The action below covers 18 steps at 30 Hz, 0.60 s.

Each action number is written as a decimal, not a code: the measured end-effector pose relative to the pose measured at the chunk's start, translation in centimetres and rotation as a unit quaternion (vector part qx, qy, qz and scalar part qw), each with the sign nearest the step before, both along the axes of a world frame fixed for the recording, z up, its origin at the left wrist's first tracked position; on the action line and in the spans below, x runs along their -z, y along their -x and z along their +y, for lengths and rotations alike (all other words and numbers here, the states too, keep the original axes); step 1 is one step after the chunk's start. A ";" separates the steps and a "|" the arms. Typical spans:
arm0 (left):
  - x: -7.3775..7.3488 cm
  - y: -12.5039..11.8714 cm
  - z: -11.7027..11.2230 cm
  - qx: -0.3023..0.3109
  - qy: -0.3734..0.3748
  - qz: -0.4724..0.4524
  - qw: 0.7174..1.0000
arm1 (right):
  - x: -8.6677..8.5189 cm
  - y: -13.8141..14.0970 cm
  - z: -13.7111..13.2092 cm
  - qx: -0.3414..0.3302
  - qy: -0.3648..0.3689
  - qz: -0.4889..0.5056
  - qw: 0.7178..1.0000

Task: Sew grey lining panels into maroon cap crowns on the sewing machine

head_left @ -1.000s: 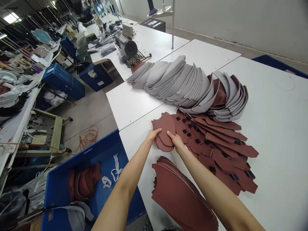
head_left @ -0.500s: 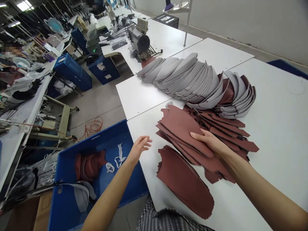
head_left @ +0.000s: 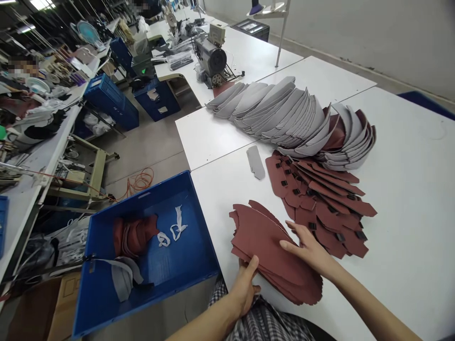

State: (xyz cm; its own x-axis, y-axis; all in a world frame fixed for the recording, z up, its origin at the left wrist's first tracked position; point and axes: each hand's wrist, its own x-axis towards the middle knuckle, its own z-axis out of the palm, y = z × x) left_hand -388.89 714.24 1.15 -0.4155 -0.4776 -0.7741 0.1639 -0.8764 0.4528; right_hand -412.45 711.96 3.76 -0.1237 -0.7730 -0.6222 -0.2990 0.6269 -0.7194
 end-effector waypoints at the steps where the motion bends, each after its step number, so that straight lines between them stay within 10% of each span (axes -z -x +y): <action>1: 0.2 0.4 0.1 -0.010 -0.007 -0.009 1.000 | 0.3 0.3 -0.1 0.015 -0.027 -0.052 0.998; 10: 1.9 2.2 -2.2 -0.183 0.002 0.024 0.983 | 1.4 -1.0 -2.3 0.002 -0.079 -0.274 0.958; 18: 0.2 1.1 -19.9 -0.090 0.092 -0.041 0.991 | 2.4 -2.4 -17.5 -0.007 0.017 -0.273 0.962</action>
